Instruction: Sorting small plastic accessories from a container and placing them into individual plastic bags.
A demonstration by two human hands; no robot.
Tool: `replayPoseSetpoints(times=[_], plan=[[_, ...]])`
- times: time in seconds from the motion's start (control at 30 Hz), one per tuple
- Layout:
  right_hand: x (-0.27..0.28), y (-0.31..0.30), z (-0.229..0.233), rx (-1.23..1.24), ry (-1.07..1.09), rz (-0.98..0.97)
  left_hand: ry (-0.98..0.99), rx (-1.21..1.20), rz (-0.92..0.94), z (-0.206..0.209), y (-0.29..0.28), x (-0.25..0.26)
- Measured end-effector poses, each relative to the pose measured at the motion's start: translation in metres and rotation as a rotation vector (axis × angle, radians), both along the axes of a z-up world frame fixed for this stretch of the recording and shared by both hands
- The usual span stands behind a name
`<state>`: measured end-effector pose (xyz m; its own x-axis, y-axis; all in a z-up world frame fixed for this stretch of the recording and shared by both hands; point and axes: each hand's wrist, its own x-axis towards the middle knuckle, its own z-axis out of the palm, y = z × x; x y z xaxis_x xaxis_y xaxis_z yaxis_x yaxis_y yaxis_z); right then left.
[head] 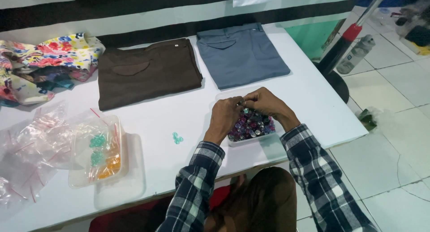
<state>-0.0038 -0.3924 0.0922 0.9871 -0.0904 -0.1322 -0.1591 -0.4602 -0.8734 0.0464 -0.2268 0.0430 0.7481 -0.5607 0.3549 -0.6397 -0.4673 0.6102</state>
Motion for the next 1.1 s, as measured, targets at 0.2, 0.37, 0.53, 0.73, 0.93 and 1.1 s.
replayPoseSetpoints(times=[0.2,0.37,0.53,0.73,0.93,1.1], plan=[[-0.001,0.006,0.009,-0.048,0.037,-0.013,-0.035,-0.055,-0.04,0.005,0.0,-0.003],[-0.001,0.009,0.018,-0.124,0.029,-0.051,-0.047,-0.082,-0.052,-0.001,-0.003,0.001],[-0.006,0.019,0.029,-0.236,0.039,-0.031,0.014,-0.03,-0.026,0.005,0.001,-0.001],[0.015,0.013,0.011,-0.69,0.043,0.02,0.024,-0.076,0.042,-0.001,-0.002,-0.001],[0.026,0.011,-0.028,-1.153,-0.06,0.101,0.062,-0.101,0.042,0.003,0.001,-0.003],[0.012,0.013,0.002,-0.989,-0.077,0.054,0.038,-0.113,0.053,-0.005,-0.002,0.001]])
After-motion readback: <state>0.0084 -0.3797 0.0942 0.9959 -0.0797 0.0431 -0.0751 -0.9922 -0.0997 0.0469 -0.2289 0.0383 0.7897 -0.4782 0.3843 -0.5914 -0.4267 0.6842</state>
